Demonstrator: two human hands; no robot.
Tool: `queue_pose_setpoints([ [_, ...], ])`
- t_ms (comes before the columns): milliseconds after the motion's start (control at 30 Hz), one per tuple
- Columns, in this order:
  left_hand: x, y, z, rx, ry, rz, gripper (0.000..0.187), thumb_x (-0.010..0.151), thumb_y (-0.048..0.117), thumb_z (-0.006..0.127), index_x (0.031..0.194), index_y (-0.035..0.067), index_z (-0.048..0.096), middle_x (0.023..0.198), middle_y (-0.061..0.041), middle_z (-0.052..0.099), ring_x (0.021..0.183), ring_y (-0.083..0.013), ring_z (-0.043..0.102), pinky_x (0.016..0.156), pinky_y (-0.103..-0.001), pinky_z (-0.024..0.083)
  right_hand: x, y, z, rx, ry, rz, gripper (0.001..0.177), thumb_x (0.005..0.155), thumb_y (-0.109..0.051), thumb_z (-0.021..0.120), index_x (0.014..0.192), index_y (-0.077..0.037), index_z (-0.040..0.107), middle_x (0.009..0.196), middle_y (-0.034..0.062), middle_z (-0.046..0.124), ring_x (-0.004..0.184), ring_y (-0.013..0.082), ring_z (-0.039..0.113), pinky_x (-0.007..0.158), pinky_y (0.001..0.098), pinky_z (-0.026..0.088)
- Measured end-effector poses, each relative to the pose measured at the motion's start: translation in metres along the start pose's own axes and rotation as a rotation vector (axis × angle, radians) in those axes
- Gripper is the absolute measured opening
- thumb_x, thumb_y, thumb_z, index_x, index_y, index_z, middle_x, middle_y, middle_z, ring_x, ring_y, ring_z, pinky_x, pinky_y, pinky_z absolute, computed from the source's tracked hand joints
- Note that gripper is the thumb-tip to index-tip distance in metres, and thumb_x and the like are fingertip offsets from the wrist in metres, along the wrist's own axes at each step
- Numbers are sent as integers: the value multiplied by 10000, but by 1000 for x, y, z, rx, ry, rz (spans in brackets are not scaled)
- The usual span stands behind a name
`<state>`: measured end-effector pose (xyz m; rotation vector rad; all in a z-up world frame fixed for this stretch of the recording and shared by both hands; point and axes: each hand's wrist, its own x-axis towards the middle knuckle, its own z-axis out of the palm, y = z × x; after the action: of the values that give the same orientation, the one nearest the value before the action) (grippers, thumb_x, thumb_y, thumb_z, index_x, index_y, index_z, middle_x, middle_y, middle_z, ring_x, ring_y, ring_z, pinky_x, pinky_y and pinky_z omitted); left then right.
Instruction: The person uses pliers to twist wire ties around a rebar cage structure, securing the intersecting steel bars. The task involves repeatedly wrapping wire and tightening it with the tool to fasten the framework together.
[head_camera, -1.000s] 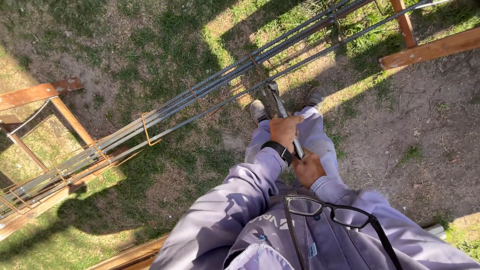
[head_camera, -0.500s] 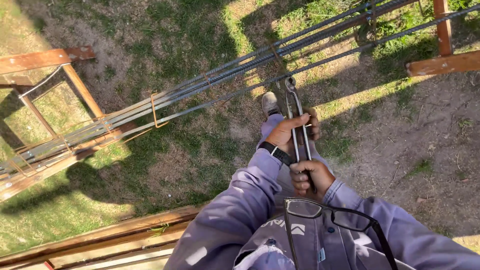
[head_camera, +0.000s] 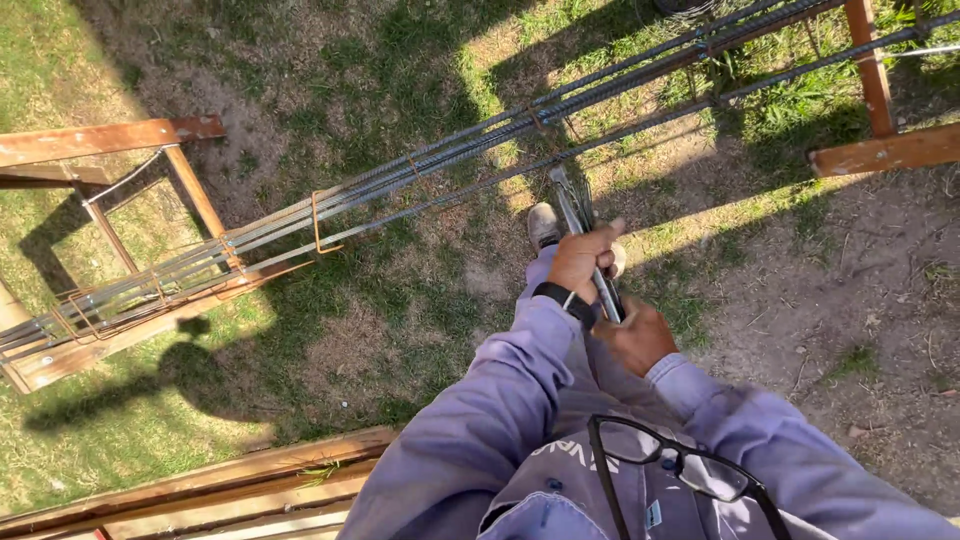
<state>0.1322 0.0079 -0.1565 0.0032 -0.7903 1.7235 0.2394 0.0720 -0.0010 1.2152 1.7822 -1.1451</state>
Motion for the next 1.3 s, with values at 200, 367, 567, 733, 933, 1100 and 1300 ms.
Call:
queue_pose_setpoints([
  [200,50,-36,87,344,833,220,277,956,337,705,837,205,491,590,132,345,489,-15,388,575,-223,406,-18,-3,-4,1139,-413,152,230,704,63,778,821,45,581,575,223,602,471,343,682,381,463,586],
  [367,72,-56,91,922,1237,551,330,876,288,831,857,22,637,670,-58,674,582,-169,660,638,-326,563,13,16,4,655,-201,-189,227,705,-20,751,536,21,604,399,185,549,276,267,552,256,371,435],
  [567,77,-47,92,1132,1477,315,341,924,321,785,804,79,576,589,-33,556,538,-170,598,563,-338,502,-42,-19,-29,-308,45,-136,370,973,-435,460,1218,-157,446,1018,243,736,1003,477,699,932,606,527],
  [733,83,-55,106,627,1198,318,337,976,453,668,833,164,574,578,129,397,502,-15,459,585,-219,474,-20,23,-24,252,-103,-89,651,642,-360,829,1179,-77,592,1015,199,675,952,398,658,801,482,528],
  [933,59,-45,69,600,1174,417,307,917,387,775,999,97,720,817,-63,725,734,-196,729,702,-344,628,-61,-15,-77,-132,82,-202,440,657,-428,817,815,-73,610,735,212,690,875,440,700,738,525,517],
  [1100,57,-64,78,571,1190,552,285,935,378,777,961,117,664,828,-18,688,787,-171,701,781,-326,619,-50,14,-75,-100,100,-302,331,813,-329,785,724,-60,613,562,171,617,637,385,701,629,410,542],
  [1300,88,-95,135,685,1493,726,631,859,788,592,742,171,530,593,-8,499,499,-163,557,490,-276,510,-91,7,-76,543,-149,-320,237,703,-156,904,707,7,732,497,93,585,527,185,626,567,266,461],
])
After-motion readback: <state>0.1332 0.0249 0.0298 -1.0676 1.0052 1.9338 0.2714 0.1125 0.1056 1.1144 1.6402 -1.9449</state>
